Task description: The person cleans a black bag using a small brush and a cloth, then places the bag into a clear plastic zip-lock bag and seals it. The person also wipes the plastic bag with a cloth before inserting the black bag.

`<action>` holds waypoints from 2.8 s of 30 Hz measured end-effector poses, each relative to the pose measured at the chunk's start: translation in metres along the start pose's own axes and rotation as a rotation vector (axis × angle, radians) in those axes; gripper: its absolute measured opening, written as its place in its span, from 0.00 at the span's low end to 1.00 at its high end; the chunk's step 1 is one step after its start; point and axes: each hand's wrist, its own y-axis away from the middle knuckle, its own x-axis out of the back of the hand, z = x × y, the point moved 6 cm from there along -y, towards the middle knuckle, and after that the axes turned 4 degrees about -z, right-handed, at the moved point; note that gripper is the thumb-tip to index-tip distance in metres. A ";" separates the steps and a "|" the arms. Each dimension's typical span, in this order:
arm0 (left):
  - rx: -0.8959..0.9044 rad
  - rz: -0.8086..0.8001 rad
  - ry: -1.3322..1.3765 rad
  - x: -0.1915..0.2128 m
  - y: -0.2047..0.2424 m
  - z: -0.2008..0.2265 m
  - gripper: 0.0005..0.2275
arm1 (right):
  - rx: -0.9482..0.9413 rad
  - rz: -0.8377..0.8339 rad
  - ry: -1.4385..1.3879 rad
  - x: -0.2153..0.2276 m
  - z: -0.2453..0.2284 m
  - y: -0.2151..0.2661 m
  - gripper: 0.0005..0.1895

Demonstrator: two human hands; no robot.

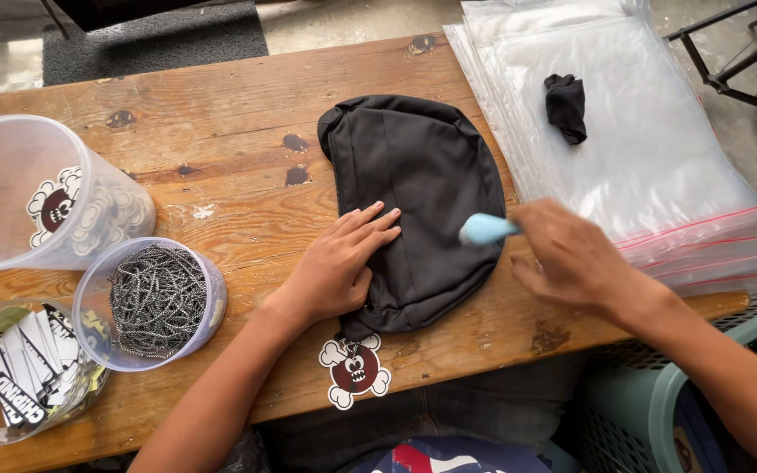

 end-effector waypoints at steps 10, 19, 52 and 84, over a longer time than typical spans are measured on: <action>0.037 0.050 0.155 0.011 0.004 -0.020 0.27 | 0.482 0.217 0.046 -0.024 0.001 -0.019 0.04; 0.046 0.058 0.656 0.051 0.019 -0.010 0.32 | 0.003 0.670 -0.677 0.076 0.007 -0.023 0.04; 1.021 0.091 0.005 0.056 0.033 -0.078 0.22 | -0.305 0.121 -0.072 -0.026 0.022 -0.128 0.09; 0.251 0.139 -0.532 0.004 0.003 -0.018 0.31 | -0.299 0.287 0.689 -0.031 0.006 -0.134 0.09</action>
